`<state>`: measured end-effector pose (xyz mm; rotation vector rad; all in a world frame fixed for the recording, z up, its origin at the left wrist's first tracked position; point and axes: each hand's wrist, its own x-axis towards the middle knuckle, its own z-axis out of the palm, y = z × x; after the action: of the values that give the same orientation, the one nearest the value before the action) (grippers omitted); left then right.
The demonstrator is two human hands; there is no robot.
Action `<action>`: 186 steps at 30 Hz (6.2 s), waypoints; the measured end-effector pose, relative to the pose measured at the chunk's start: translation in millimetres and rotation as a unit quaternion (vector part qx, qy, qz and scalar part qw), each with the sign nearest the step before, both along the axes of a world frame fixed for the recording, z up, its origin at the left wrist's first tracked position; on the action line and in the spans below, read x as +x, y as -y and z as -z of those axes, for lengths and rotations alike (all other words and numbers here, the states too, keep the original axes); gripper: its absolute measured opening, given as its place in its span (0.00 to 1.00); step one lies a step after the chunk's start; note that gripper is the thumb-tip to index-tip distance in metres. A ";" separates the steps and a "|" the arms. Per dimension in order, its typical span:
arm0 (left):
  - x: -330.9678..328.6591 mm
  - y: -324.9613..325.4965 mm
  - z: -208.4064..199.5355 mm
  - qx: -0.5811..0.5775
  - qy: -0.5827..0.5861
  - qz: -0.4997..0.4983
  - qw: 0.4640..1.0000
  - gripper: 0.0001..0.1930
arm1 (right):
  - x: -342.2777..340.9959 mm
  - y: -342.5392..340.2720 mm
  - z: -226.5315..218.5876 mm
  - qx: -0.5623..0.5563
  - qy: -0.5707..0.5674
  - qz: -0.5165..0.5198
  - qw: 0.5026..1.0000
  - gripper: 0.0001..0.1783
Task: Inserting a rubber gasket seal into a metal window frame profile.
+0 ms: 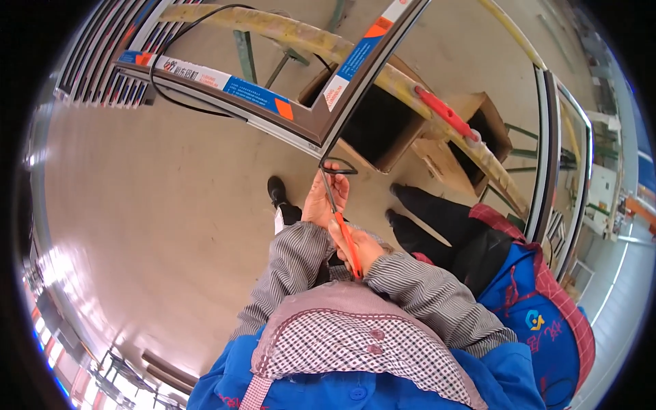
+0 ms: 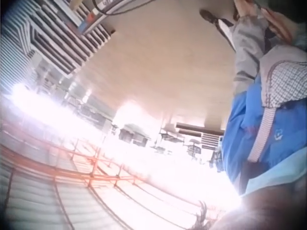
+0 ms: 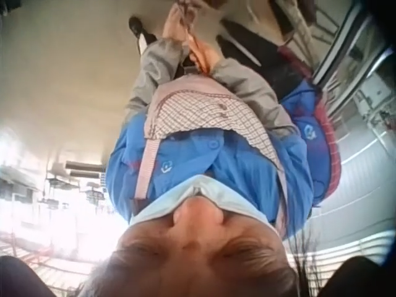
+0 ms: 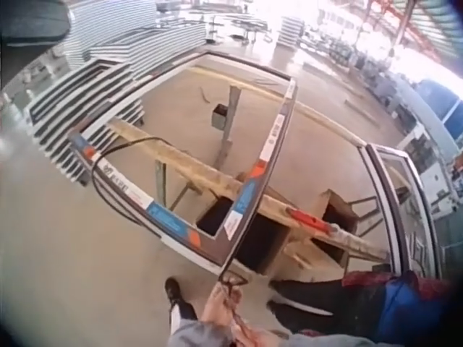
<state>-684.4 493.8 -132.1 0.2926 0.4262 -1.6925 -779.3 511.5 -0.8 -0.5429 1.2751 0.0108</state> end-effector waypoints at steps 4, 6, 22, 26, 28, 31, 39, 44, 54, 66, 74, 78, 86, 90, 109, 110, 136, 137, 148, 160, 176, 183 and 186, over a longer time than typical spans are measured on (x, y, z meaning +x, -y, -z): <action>-5.4 1.9 -0.1 -0.007 -0.012 -0.028 1.000 0.11 | 6.0 2.9 2.0 0.052 -0.024 0.028 0.998 0.29; -7.7 2.5 0.9 -0.002 0.003 -0.032 0.999 0.10 | 8.4 3.0 6.5 0.058 -0.016 0.056 0.997 0.31; -2.8 2.0 11.2 0.003 0.064 -0.019 0.998 0.09 | 2.3 12.1 14.3 -0.026 -0.009 0.026 0.999 0.29; -1.0 1.3 13.1 -0.003 0.071 -0.021 0.997 0.09 | 4.1 12.3 14.2 -0.042 0.002 -0.007 0.999 0.29; -0.4 1.7 13.0 -0.006 0.073 -0.022 0.997 0.09 | 4.2 14.6 11.6 -0.056 0.015 0.003 0.998 0.29; 0.0 2.3 13.0 -0.007 0.088 -0.020 0.996 0.09 | 0.6 18.8 8.8 -0.060 -0.050 -0.083 0.993 0.28; 2.3 4.4 9.4 -0.007 0.100 -0.002 0.995 0.10 | -21.5 6.9 39.2 -0.121 -0.034 -0.078 0.989 0.25; 6.4 -6.9 8.4 0.078 0.221 -0.002 0.972 0.11 | -21.7 19.6 18.2 -0.314 -0.193 -0.326 0.871 0.21; 30.6 -6.5 -29.3 0.198 0.312 0.013 0.929 0.15 | -4.7 60.5 78.9 -0.353 -0.106 -0.317 0.874 0.20; 32.2 18.0 -39.0 0.163 0.414 0.067 0.893 0.08 | 35.4 95.1 88.7 -0.492 -0.266 -0.012 0.829 0.19; 17.7 33.0 -35.6 0.156 0.611 0.091 0.771 0.09 | 33.5 104.4 81.8 -0.445 -0.266 -0.003 0.855 0.18; 11.7 40.5 -41.3 0.215 0.508 0.103 0.828 0.08 | 17.8 107.6 107.2 -0.450 -0.239 -0.013 0.861 0.19; 31.7 35.4 -34.0 0.182 0.487 0.153 0.841 0.08 | 18.3 89.1 90.6 -0.362 -0.035 0.037 0.931 0.16; 61.3 24.6 -41.9 0.039 0.625 0.232 0.745 0.12 | 19.5 89.6 102.3 -0.315 -0.075 -0.010 0.946 0.15; 88.1 67.4 -85.2 -0.046 0.921 0.245 0.299 0.11 | 44.1 76.2 92.4 -0.187 0.022 0.194 0.963 0.12; 87.0 68.1 -85.9 -0.038 0.919 0.246 0.305 0.11 | 47.1 75.7 91.7 -0.184 0.006 0.218 0.959 0.12; 165.1 89.6 -60.4 -0.235 0.728 0.466 0.444 0.15 | 190.2 -14.5 140.3 -0.239 0.141 0.375 0.884 0.19; 159.8 89.0 -65.2 -0.192 0.725 0.466 0.470 0.11 | 202.0 -13.5 129.1 -0.240 0.137 0.384 0.881 0.19; 231.2 139.4 -71.4 -0.356 0.625 0.576 0.389 0.21 | 224.3 -47.0 75.5 -0.313 -0.210 0.287 0.881 0.24; 292.6 153.4 -100.7 -0.430 0.827 0.338 0.129 0.10 | 257.0 1.9 74.2 -0.304 -0.219 0.229 0.898 0.30; 354.7 126.6 -41.9 -0.226 0.813 0.160 0.512 0.19 | 242.8 -17.1 53.1 -0.367 -0.246 0.154 0.884 0.22; 395.9 179.9 -19.9 0.007 0.780 0.345 0.522 0.20 | 217.8 -44.6 42.9 -0.335 -0.325 0.131 0.875 0.24; 414.5 187.6 -17.5 -0.121 0.790 0.452 0.396 0.15 | 213.2 -40.0 40.0 -0.379 -0.331 0.132 0.854 0.23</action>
<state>-269.9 306.3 -114.6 1.9257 -1.7179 -1.4973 -566.0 551.5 -40.8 -1.0945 2.0327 -0.6105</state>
